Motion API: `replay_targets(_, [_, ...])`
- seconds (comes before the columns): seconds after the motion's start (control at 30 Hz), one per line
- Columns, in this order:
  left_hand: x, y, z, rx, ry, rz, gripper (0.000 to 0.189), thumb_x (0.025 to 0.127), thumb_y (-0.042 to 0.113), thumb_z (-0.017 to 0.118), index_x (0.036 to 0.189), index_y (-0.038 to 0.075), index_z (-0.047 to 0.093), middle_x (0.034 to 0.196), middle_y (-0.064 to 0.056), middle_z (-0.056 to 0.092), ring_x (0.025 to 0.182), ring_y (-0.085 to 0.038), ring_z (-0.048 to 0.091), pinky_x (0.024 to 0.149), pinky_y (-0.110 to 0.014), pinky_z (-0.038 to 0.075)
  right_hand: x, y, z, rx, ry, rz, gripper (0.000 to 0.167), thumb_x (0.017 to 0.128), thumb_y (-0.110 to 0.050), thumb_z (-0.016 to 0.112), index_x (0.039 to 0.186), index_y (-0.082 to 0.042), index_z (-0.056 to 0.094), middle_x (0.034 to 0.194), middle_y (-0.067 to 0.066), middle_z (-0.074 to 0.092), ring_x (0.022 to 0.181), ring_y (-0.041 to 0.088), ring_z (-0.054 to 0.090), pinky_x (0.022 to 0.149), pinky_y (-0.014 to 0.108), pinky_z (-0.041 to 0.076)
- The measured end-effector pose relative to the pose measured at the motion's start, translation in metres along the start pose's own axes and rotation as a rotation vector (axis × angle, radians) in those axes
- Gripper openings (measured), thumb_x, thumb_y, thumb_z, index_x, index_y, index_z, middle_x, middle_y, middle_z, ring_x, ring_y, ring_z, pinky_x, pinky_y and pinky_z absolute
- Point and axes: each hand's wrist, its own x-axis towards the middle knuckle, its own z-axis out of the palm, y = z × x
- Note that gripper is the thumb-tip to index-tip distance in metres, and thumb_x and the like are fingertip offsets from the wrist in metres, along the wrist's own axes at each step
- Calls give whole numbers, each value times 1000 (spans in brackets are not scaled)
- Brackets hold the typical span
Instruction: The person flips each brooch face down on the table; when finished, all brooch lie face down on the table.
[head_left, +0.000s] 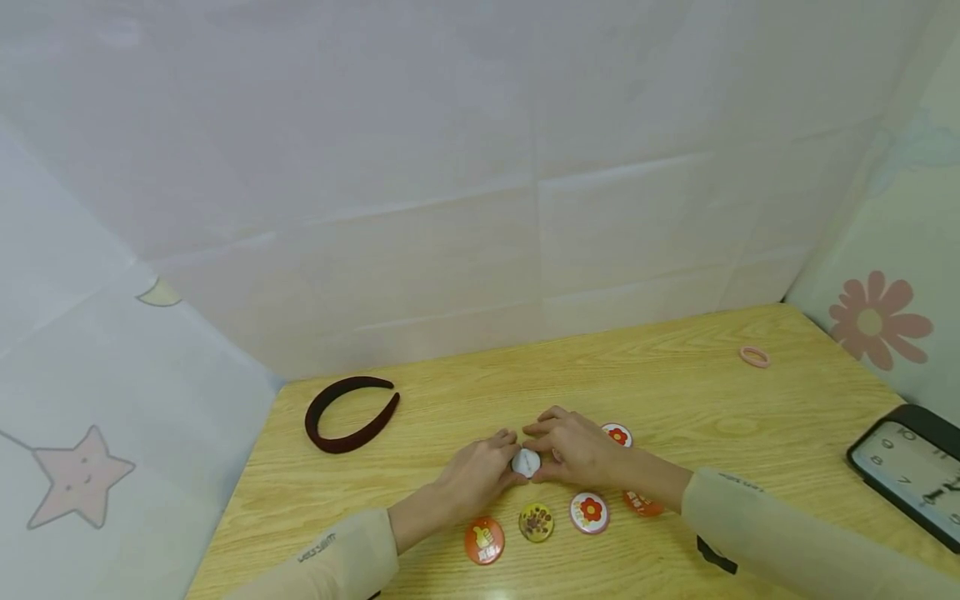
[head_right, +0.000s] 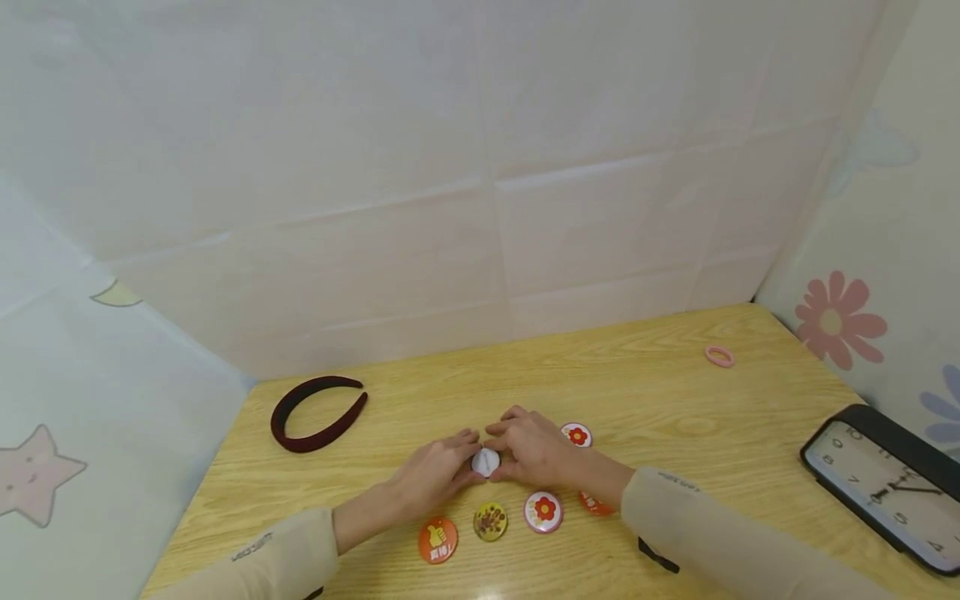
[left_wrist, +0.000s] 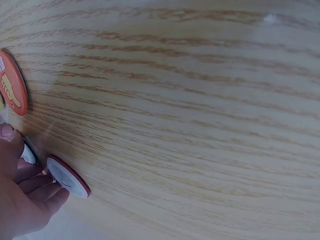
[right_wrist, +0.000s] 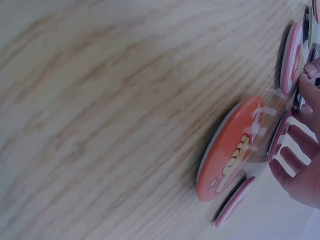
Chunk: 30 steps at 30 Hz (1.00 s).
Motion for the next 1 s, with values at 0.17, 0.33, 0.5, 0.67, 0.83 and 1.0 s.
replay_targets(0.17, [0,0,0,4,8,10,49,93,36,64,126,0,63,136,-18,54,127,-31,51,97,-42,49,-1,-1,-1,13,4,-8,42,87,-33,75,118,-6,71,131,14,60,121,34,51,96,50,48])
replay_targets(0.33, [0,0,-1,10,6,16,48,93,36,64,125,0,63,136,-19,55,127,-31,51,98,-42,48,-1,-1,-1,8,0,-25,46,87,-33,74,122,-4,68,132,15,59,122,34,51,98,48,47])
replay_targets(0.5, [1,2,-2,22,9,16,47,95,36,62,126,0,63,135,-18,56,126,-30,52,100,-41,47,-3,0,-3,27,-38,3,52,90,-40,69,126,-3,65,135,15,57,129,35,47,105,49,40])
replay_targets(0.67, [7,6,-4,15,34,24,45,97,38,59,124,2,62,134,-19,56,126,-33,52,104,-44,43,-14,3,-14,96,-39,84,58,90,-45,67,127,-1,63,137,15,55,135,37,40,107,53,36])
replay_targets(0.83, [15,12,-7,9,35,13,49,98,41,55,128,2,59,136,-20,54,127,-33,51,102,-43,45,-25,11,-25,64,-19,99,59,88,-46,69,125,0,64,135,15,57,136,37,39,106,53,38])
replay_targets(1.0, [24,25,-7,65,45,10,58,98,47,52,132,0,57,136,-19,55,127,-30,52,99,-39,47,-36,22,-30,46,-16,115,66,87,-50,68,127,1,62,136,16,56,136,38,38,107,53,37])
